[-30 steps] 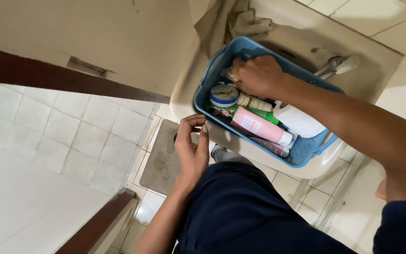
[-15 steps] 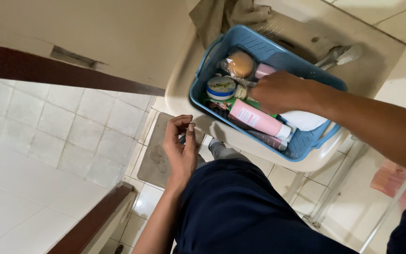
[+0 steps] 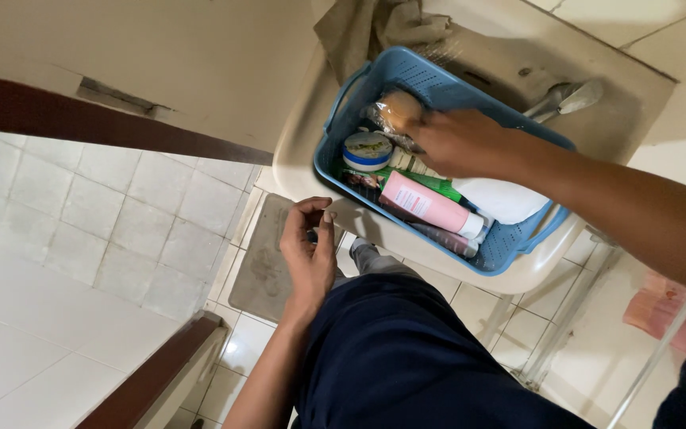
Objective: The person moves a blue basket of toiletries from the floor to a sink, then transfers a small tub, a wrapped sponge, a roll of toilet paper, and a pink bottle one by one onto the toilet tank. The person returns to the basket between each item and places each object on the tank.
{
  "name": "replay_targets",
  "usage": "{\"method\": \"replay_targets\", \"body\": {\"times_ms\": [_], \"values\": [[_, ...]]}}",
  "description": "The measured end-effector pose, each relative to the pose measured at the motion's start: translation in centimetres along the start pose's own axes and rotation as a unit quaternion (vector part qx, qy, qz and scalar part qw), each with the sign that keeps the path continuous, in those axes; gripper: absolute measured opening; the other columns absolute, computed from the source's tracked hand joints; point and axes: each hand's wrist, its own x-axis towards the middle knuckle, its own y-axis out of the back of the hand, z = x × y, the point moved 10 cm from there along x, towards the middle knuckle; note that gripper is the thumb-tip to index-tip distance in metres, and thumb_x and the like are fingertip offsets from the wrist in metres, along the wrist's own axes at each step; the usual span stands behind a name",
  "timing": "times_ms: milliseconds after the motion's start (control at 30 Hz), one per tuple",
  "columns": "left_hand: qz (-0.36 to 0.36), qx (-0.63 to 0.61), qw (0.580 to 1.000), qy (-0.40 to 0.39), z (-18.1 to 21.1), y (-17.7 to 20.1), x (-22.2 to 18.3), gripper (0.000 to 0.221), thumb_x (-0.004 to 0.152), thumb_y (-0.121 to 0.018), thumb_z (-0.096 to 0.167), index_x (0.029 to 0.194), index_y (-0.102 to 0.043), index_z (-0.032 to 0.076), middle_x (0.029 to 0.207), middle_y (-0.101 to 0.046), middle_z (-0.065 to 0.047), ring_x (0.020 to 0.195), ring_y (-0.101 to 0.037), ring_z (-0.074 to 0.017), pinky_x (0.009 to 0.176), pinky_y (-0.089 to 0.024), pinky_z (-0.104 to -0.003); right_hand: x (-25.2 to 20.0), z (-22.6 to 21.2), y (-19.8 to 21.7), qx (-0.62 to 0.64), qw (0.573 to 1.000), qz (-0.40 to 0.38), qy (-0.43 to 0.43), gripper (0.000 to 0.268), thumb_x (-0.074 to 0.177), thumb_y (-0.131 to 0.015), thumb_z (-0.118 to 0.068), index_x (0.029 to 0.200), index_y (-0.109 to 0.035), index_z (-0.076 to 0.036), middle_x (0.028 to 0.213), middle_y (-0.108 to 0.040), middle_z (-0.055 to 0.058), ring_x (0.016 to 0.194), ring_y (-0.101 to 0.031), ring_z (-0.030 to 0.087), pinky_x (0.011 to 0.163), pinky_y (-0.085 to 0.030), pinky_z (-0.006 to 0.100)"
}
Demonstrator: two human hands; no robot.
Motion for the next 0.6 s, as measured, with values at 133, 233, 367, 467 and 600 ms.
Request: {"method": "replay_targets", "body": {"times_ms": [133,233,367,467,600], "values": [[0.006,0.0,1.0,0.01,-0.2,-0.3,-0.2,0.015,0.1,-0.062,0.005,0.114,-0.066,-0.002,0.11,-0.071,-0.01,0.091,-0.065,-0.0131,0.082,-0.054,-0.028,1.4,-1.7,3.5,0.033,0.996,0.083,-0.008,0.05,0.087,-0.071,-0.024,0.129,-0.057,-0.001,0.12,-0.062,0.027,0.099,-0.067,0.044,0.082,-0.056,0.053],[0.006,-0.015,1.0,0.006,0.0,-0.3,-0.4,0.015,0.102,-0.062,0.005,0.115,-0.065,-0.002,0.11,-0.069,-0.01,0.094,-0.065,-0.013,0.083,-0.053,-0.027,2.0,-5.1,4.9,0.041,0.971,0.187,0.144,0.052,0.081,-0.073,-0.028,0.121,-0.061,0.003,0.115,-0.063,0.028,0.11,-0.064,0.046,0.081,-0.054,0.052],[0.017,-0.001,0.999,0.033,-0.4,0.1,-0.6,0.015,0.1,-0.063,0.005,0.113,-0.065,-0.001,0.105,-0.07,-0.007,0.09,-0.066,-0.0105,0.074,-0.054,-0.024,3.0,-7.2,4.2,-0.037,0.963,0.199,0.176,0.063,0.082,-0.076,-0.048,0.116,-0.063,0.003,0.112,-0.064,0.031,0.106,-0.063,0.047,0.092,-0.052,0.051],[0.028,0.018,0.999,0.043,-1.2,0.6,-0.8,0.015,0.099,-0.064,0.005,0.113,-0.066,-0.001,0.098,-0.07,-0.006,0.085,-0.064,-0.0102,0.069,-0.052,-0.024,4.3,-6.6,2.7,-0.02,0.979,0.132,0.155,0.06,0.087,-0.074,-0.044,0.12,-0.062,0.005,0.109,-0.066,0.03,0.107,-0.065,0.044,0.092,-0.053,0.05],[0.029,-0.01,0.998,0.046,-1.1,1.0,-0.5,0.015,0.1,-0.062,0.005,0.113,-0.065,-0.001,0.101,-0.07,-0.006,0.087,-0.063,-0.0101,0.074,-0.053,-0.024,4.4,-4.7,3.2,-0.049,0.996,0.021,0.075,0.043,0.097,-0.067,-0.044,0.114,-0.068,-0.004,0.097,-0.073,0.023,0.101,-0.066,0.04,0.096,-0.05,0.049]]}}
